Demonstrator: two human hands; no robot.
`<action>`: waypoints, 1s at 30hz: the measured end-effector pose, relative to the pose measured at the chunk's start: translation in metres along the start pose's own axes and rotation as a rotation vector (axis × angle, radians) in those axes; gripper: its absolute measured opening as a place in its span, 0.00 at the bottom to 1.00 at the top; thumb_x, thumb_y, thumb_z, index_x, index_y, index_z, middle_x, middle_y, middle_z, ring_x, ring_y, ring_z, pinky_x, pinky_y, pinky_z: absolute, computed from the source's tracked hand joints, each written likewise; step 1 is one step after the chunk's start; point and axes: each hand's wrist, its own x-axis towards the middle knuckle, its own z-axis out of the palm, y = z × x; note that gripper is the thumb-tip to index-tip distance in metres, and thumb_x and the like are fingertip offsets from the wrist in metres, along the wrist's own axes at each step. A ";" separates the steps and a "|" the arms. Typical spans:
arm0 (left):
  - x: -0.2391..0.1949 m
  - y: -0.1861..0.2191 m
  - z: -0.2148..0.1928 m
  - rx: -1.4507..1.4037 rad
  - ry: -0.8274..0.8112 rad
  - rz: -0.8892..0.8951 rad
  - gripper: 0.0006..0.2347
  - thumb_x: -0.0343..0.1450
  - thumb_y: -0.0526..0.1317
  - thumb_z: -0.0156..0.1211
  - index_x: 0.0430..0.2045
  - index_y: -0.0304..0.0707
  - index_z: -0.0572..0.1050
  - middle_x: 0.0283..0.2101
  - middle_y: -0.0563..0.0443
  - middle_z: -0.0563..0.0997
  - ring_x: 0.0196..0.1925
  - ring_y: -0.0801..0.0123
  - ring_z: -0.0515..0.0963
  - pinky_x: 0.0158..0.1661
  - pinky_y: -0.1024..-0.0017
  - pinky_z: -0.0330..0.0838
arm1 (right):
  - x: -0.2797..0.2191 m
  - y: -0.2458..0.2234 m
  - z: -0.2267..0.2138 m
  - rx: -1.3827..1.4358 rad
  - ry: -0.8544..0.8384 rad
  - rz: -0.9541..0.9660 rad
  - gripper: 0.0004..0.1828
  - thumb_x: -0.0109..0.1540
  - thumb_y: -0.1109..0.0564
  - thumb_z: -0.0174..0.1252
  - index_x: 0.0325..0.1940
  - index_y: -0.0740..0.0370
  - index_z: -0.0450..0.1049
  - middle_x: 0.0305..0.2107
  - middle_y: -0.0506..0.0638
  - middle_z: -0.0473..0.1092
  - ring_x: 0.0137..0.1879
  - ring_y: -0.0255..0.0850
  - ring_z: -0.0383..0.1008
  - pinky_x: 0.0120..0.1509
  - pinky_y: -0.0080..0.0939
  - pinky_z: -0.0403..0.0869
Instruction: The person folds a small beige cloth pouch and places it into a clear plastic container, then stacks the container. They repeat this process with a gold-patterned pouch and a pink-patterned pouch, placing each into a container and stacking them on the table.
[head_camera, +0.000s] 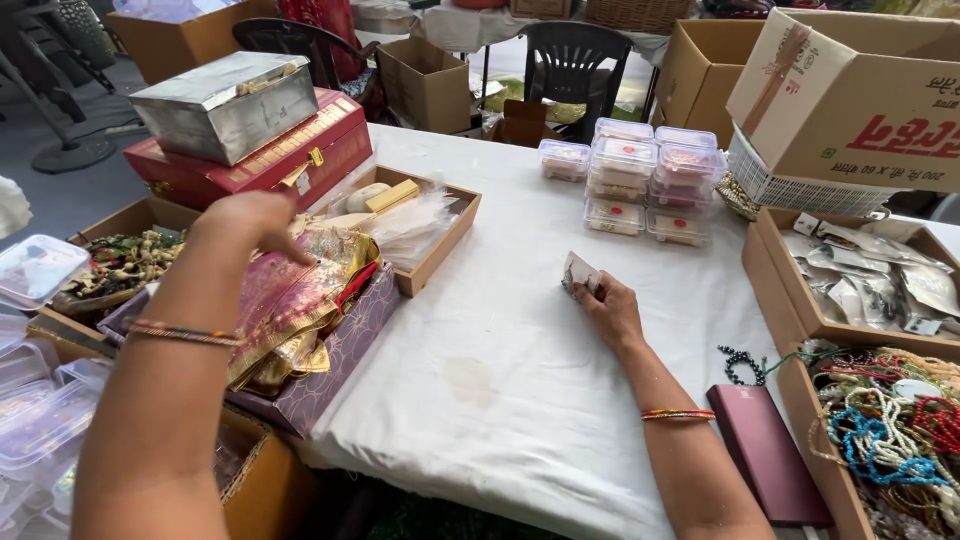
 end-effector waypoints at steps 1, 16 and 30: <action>0.000 -0.015 0.011 0.046 -0.104 -0.024 0.26 0.61 0.58 0.74 0.46 0.41 0.86 0.53 0.46 0.87 0.56 0.60 0.85 0.58 0.61 0.77 | -0.001 -0.002 -0.001 -0.037 -0.020 0.004 0.13 0.64 0.49 0.64 0.42 0.61 0.78 0.28 0.48 0.77 0.34 0.35 0.74 0.41 0.40 0.74; -0.015 0.092 -0.071 -1.207 0.209 0.297 0.10 0.74 0.42 0.53 0.46 0.40 0.74 0.33 0.51 0.78 0.30 0.71 0.76 0.30 0.69 0.72 | 0.012 0.020 0.004 0.107 0.038 0.034 0.14 0.63 0.48 0.64 0.47 0.59 0.81 0.33 0.48 0.80 0.37 0.35 0.77 0.45 0.37 0.77; 0.105 0.333 0.046 -0.173 0.903 0.481 0.11 0.67 0.36 0.59 0.42 0.43 0.77 0.39 0.45 0.83 0.41 0.57 0.83 0.36 0.59 0.76 | 0.026 0.040 -0.001 0.108 0.355 0.176 0.16 0.60 0.49 0.66 0.44 0.62 0.81 0.33 0.52 0.81 0.38 0.39 0.81 0.45 0.41 0.75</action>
